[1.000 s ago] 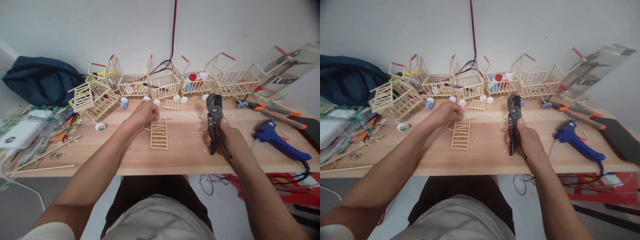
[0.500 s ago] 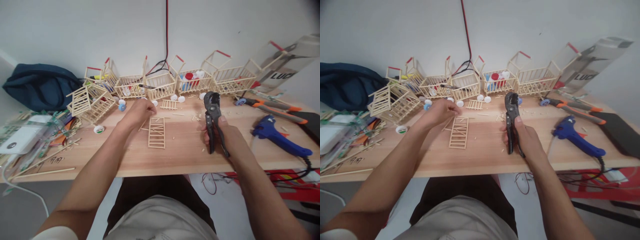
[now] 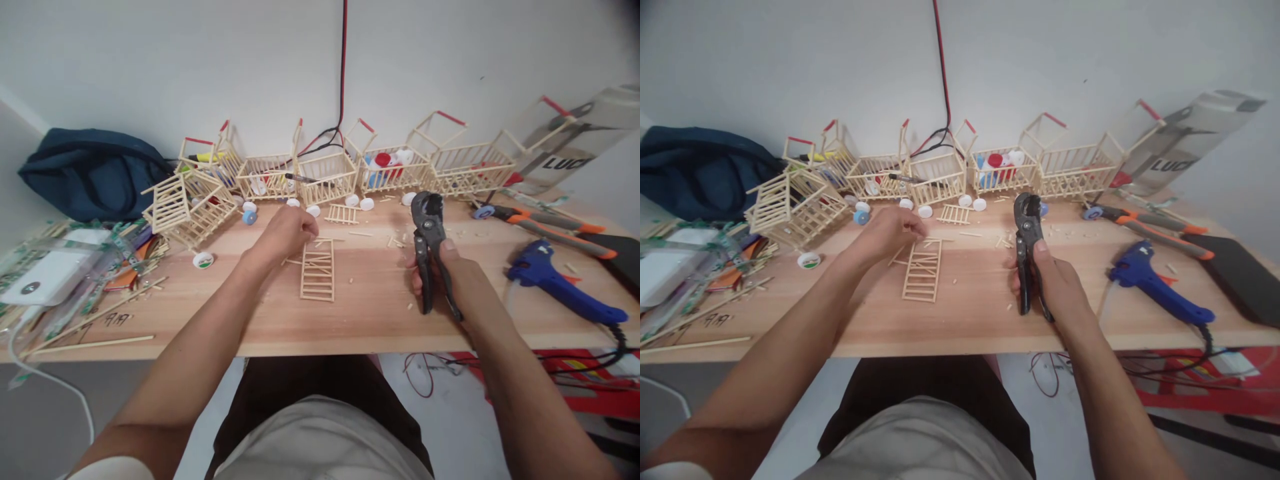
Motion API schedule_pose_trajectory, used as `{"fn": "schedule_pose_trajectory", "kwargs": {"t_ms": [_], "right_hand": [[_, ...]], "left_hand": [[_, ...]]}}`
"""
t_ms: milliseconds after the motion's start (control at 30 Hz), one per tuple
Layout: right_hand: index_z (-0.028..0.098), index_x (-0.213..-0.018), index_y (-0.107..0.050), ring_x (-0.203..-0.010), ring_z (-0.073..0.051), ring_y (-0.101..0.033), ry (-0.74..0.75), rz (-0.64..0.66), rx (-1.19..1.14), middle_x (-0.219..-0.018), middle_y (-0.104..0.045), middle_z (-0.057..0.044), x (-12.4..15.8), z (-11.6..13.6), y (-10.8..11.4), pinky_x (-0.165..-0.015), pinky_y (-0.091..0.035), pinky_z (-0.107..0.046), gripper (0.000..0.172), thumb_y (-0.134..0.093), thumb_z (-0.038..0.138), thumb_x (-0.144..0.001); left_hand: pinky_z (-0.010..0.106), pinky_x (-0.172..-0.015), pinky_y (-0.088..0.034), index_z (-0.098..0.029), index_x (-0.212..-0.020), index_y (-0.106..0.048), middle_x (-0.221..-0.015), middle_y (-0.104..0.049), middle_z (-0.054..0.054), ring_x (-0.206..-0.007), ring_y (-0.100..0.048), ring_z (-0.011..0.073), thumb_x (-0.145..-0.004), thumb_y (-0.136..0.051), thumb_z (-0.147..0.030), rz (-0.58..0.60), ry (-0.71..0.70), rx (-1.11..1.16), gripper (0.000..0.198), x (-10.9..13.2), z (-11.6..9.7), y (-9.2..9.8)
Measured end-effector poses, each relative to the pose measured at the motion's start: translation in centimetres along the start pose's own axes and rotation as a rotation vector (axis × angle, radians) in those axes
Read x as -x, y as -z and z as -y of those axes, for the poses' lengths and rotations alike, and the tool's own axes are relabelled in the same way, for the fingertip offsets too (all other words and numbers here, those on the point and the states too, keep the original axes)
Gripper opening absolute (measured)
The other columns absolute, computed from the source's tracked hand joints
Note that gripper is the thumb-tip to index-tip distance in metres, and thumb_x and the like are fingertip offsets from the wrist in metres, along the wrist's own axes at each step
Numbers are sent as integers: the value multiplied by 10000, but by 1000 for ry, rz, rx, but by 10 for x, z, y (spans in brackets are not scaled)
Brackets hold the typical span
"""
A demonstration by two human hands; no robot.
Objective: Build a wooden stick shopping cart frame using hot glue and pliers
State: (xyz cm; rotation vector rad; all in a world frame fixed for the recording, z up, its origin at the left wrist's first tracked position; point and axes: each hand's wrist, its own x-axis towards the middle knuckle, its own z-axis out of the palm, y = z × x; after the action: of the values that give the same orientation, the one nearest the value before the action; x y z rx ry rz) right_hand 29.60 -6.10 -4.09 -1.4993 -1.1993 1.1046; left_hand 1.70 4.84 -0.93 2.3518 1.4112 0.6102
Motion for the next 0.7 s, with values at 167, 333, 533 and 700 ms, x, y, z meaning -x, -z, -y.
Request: {"fn": "schedule_pose_trajectory", "kwargs": {"t_ms": [167, 333, 533, 700], "right_hand": [[157, -867, -629, -535, -167, -574, -50, 5, -82, -657, -626, -72, -3, -4, 2, -472, -456, -272, 612, -441, 736, -818], [153, -871, -625, -531, -166, -573, -82, -6, -86, -616, -605, -60, -4, -3, 1, -473, -452, -265, 617, -437, 738, -820], [156, -866, -619, -515, -160, -569, -91, -5, -73, -604, -596, -42, -1, 2, 0, -459, -441, -260, 615, -421, 737, -831], [163, -887, -626, -517, -159, -566, -67, 35, -90, -599, -602, -36, -4, -1, 1, -459, -435, -257, 606, -423, 732, -835]], "left_hand": [[320, -745, -398, -165, -668, -697, -709, -676, 46, -736, -568, 183, -678, -586, -71, 28, -113, -111, 146, -4, 7, -17], [346, -772, -386, -160, -650, -669, -721, -662, 63, -730, -533, 192, -698, -563, -60, 18, -154, -140, 153, -5, 10, -22], [333, -774, -383, -157, -649, -634, -725, -650, 57, -740, -530, 183, -706, -552, -49, 34, -132, -141, 147, 0, 2, -17], [331, -778, -392, -151, -679, -622, -758, -663, 54, -781, -549, 183, -735, -572, -74, -63, -90, -13, 107, 6, -14, -4]]}}
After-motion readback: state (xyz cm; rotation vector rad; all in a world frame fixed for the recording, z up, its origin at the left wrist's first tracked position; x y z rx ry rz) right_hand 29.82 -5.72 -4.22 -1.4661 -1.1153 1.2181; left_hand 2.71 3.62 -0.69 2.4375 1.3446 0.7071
